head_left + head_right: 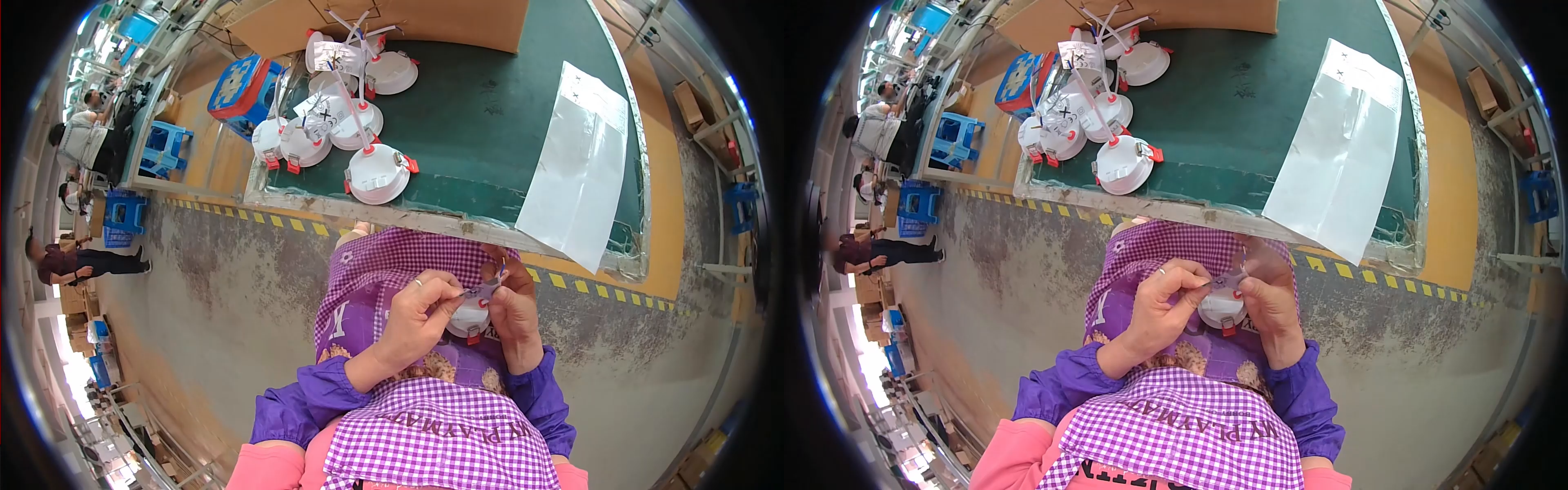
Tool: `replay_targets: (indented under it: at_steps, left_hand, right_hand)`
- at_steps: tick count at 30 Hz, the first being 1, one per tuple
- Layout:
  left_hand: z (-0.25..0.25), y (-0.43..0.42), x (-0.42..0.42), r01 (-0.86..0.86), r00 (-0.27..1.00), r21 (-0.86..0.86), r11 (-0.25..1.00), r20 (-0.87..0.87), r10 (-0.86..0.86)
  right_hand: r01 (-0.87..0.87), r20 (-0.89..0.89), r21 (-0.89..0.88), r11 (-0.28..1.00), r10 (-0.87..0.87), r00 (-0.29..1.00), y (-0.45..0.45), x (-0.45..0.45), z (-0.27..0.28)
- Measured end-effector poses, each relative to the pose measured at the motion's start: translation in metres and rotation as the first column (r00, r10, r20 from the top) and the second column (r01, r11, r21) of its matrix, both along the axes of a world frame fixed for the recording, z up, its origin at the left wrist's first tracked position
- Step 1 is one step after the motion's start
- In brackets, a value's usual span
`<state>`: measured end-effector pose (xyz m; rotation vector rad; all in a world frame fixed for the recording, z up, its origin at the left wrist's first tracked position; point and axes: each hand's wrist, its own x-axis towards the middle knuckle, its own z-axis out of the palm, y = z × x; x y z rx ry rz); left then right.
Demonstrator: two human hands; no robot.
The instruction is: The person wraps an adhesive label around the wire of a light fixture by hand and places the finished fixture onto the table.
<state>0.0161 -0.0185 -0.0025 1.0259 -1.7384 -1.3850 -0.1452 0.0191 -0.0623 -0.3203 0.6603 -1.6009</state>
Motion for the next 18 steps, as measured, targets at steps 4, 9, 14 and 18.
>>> replay_targets:
  at_steps: [4, 9, 14, 18]
  left_hand:
    - [0.0000, 0.0001, 0.0004, 0.006, 1.000, 0.002, 1.000, -0.002, -0.006]
    - [0.0006, 0.0000, 0.0003, 0.019, 1.000, -0.016, 1.000, 0.002, -0.019]
    - [0.0024, 0.0016, -0.0006, 0.030, 1.000, -0.019, 0.999, 0.001, -0.030]
    - [0.0047, 0.0028, -0.0004, 0.046, 0.999, -0.086, 0.995, 0.022, -0.045]
  right_hand:
    - [-0.017, 0.045, -0.024, 1.000, 0.018, 0.999, 0.0021, -0.0027, -0.0041]
    - [0.008, 0.010, -0.007, 1.000, -0.008, 1.000, 0.0024, -0.0022, -0.0035]
    - [0.039, -0.046, -0.032, 0.999, -0.040, 0.998, 0.0021, -0.0011, -0.0047]
    - [0.069, -0.068, -0.038, 0.997, -0.072, 0.995, 0.0035, 0.0005, -0.0091]
